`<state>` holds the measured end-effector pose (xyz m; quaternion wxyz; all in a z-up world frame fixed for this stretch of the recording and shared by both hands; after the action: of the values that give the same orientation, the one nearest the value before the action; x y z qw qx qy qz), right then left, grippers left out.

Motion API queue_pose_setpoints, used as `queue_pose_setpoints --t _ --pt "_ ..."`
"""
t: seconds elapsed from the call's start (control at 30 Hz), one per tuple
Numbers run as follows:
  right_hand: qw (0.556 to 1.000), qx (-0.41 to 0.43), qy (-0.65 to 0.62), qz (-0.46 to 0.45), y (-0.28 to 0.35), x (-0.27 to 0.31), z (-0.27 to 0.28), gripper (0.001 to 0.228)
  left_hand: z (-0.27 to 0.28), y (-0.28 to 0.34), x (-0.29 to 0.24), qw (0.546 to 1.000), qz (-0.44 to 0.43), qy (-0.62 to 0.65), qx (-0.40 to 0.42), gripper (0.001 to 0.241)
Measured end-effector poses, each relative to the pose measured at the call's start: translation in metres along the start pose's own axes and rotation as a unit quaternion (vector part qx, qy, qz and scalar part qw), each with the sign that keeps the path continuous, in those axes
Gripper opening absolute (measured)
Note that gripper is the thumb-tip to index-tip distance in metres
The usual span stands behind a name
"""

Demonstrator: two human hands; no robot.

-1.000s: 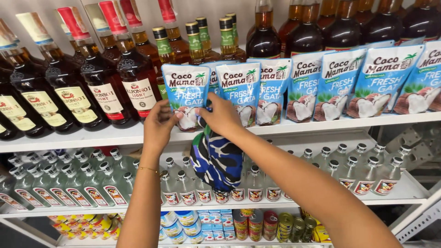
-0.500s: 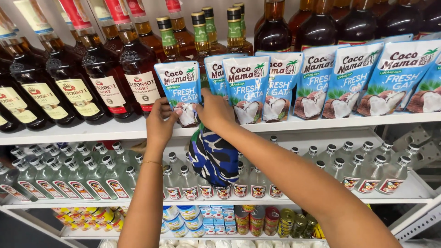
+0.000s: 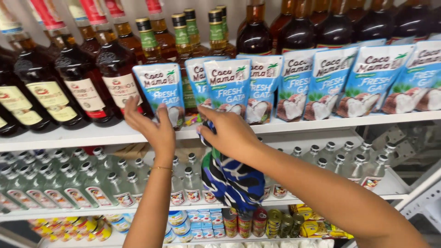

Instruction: Wiping down and organizing grocery pouches on retail shelves.

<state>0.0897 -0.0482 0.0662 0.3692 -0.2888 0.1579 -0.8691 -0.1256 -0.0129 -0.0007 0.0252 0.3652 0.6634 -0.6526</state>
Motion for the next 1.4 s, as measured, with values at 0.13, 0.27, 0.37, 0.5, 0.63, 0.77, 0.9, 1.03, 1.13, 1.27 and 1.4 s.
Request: queue_pose_setpoints --t 0.13,0.27,0.37,0.5,0.63,0.77,0.9,1.03,1.13,1.27,1.4 --pt "1.0 -0.017 0.016 -0.015 0.032 -0.02 0.036 0.048 -0.042 0.028 -0.046 0.999 -0.031 0.002 -0.036 0.059" --pt "0.995 -0.096 0.035 0.006 0.06 -0.054 0.081 0.044 -0.09 0.061 -0.122 0.983 -0.154 0.087 -0.042 0.048" --pt "0.988 -0.146 0.047 -0.002 0.084 -0.083 0.124 0.042 -0.126 0.084 -0.178 0.965 -0.201 0.169 -0.024 0.044" --pt "0.967 -0.237 0.088 -0.024 0.124 -0.127 0.18 0.041 -0.169 0.113 -0.261 0.93 -0.215 0.297 0.025 0.03" --pt "0.941 -0.295 0.154 -0.065 0.171 -0.169 0.233 0.039 -0.21 0.149 -0.331 0.901 -0.207 0.375 0.073 0.026" --pt "0.904 -0.334 0.237 -0.125 0.22 -0.209 0.288 0.04 -0.242 0.179 -0.406 0.869 -0.193 0.442 0.111 0.025" --pt "0.856 -0.368 0.31 -0.191 0.268 -0.25 0.339 0.039 -0.27 0.208 -0.469 0.833 -0.169 0.499 0.172 0.023" --pt "0.823 -0.378 0.335 -0.261 0.315 -0.29 0.384 0.039 -0.308 0.247 -0.516 0.791 -0.118 0.538 0.266 0.028" --pt "0.797 -0.373 0.343 -0.329 0.353 -0.336 0.415 0.041 -0.348 0.287 -0.547 0.752 -0.079 0.556 0.345 0.033" --pt "0.753 -0.36 0.343 -0.431 0.397 -0.404 0.455 0.044 -0.42 0.358 -0.586 0.713 -0.025 0.558 0.424 0.034" --pt "0.721 -0.334 0.307 -0.524 0.43 -0.486 0.479 0.057 -0.524 0.451 -0.627 0.671 0.084 0.507 0.534 0.029"
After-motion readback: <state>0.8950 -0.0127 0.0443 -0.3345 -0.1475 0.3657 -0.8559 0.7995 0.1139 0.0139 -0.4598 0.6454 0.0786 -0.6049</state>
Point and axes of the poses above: each hand's wrist, its own y-axis away from the middle knuckle, its own z-axis out of the back of the hand, x = y × z, the point moved 3 cm from there along -y, towards the middle knuckle
